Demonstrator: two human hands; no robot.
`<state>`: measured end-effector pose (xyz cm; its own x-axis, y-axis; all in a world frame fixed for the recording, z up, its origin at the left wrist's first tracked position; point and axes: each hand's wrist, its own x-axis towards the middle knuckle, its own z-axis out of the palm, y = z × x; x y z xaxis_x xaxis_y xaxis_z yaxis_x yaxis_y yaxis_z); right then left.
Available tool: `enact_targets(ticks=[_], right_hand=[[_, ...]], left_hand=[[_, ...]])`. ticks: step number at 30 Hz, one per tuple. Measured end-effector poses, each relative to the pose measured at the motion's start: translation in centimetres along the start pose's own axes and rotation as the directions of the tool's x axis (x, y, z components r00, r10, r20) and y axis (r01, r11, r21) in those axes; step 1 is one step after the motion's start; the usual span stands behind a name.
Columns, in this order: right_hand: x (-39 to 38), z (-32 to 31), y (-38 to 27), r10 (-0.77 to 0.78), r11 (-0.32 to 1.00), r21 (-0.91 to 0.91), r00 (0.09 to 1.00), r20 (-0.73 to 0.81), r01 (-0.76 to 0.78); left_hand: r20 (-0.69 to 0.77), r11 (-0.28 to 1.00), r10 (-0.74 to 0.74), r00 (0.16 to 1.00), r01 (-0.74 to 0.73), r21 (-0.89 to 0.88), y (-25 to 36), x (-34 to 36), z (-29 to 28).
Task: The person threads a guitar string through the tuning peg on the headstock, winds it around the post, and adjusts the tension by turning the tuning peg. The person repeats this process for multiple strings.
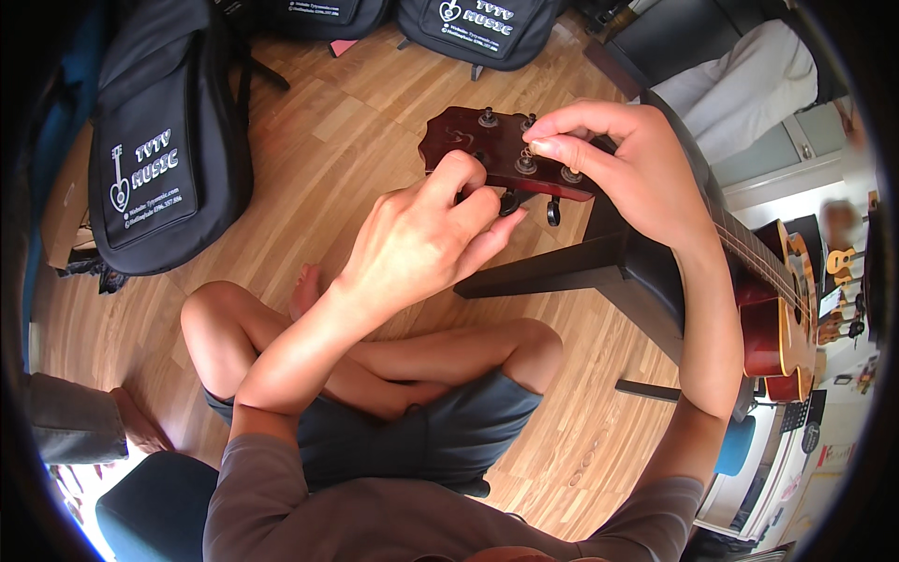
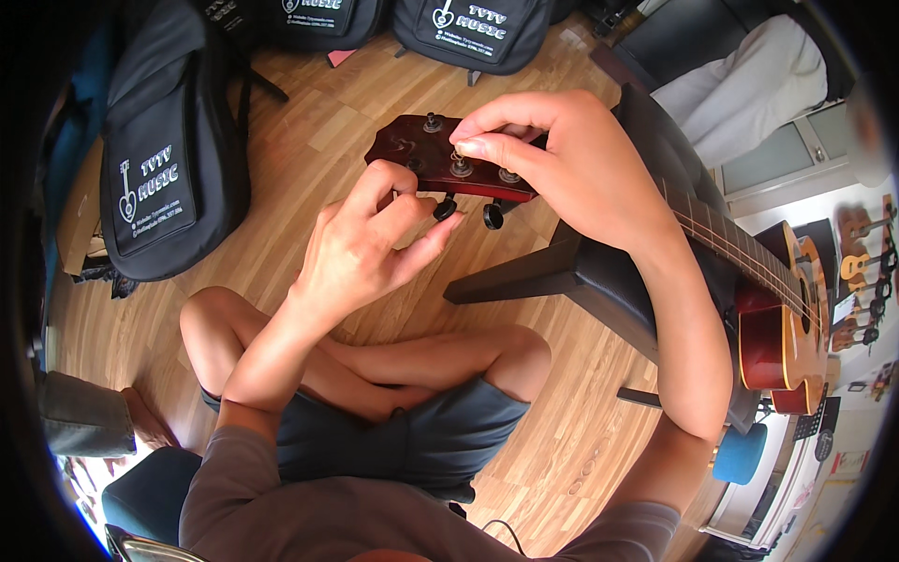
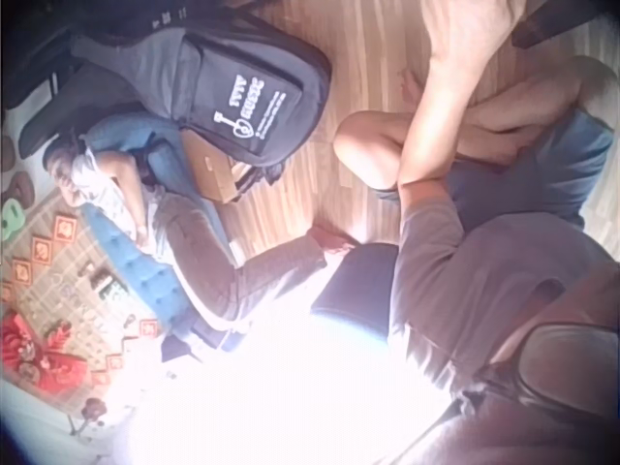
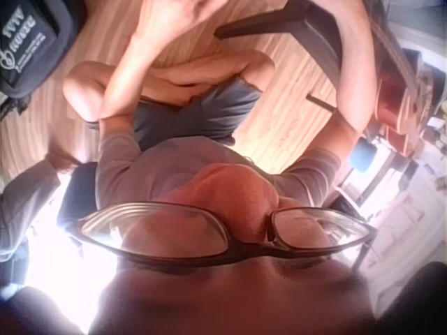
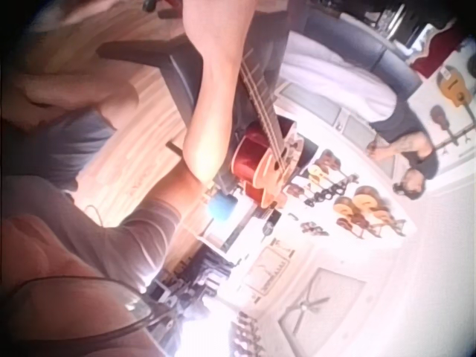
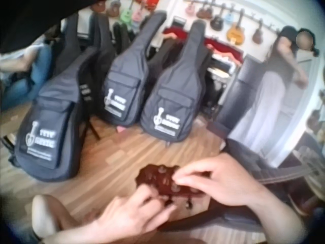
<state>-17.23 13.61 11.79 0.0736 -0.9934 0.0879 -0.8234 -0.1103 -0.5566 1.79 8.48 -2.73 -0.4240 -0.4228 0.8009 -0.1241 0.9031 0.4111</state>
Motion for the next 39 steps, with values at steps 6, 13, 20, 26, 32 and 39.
enact_targets(ticks=[6, 13, 20, 26, 32, 39], right_hand=[[0.1, 0.1, 0.4, -0.053, 0.998, 0.016, 0.999, 0.007, 0.053], [0.0, 0.0, 0.3, -0.046, 0.998, 0.037, 0.999, -0.004, 0.046], [-0.2, -0.1, -0.6, 0.031, 0.996, 0.078, 1.000, 0.005, -0.031], [-0.1, 0.0, -0.4, 0.011, 0.996, 0.090, 1.000, 0.003, -0.011], [-0.1, 0.0, -0.4, 0.007, 0.998, 0.058, 1.000, 0.004, -0.007], [0.0, 0.0, -0.4, 0.060, 0.994, 0.096, 0.998, 0.001, -0.060]], left_hand=[[0.043, 1.000, 0.025, 0.999, -0.025, 0.004, 0.4, 0.1, -0.3], [0.160, 0.999, -0.032, 0.987, 0.030, 0.013, 0.3, 0.2, -1.4], [0.002, 0.998, -0.034, 0.999, 0.034, -0.044, 0.5, 0.4, -0.3], [-0.019, 0.996, 0.078, 0.997, -0.077, 0.056, 0.8, 0.2, 0.3], [0.014, 0.999, 0.011, 1.000, -0.011, -0.044, 0.4, 0.0, -0.4], [-0.006, 0.999, 0.011, 1.000, -0.011, -0.043, 0.1, 0.2, -0.4]])
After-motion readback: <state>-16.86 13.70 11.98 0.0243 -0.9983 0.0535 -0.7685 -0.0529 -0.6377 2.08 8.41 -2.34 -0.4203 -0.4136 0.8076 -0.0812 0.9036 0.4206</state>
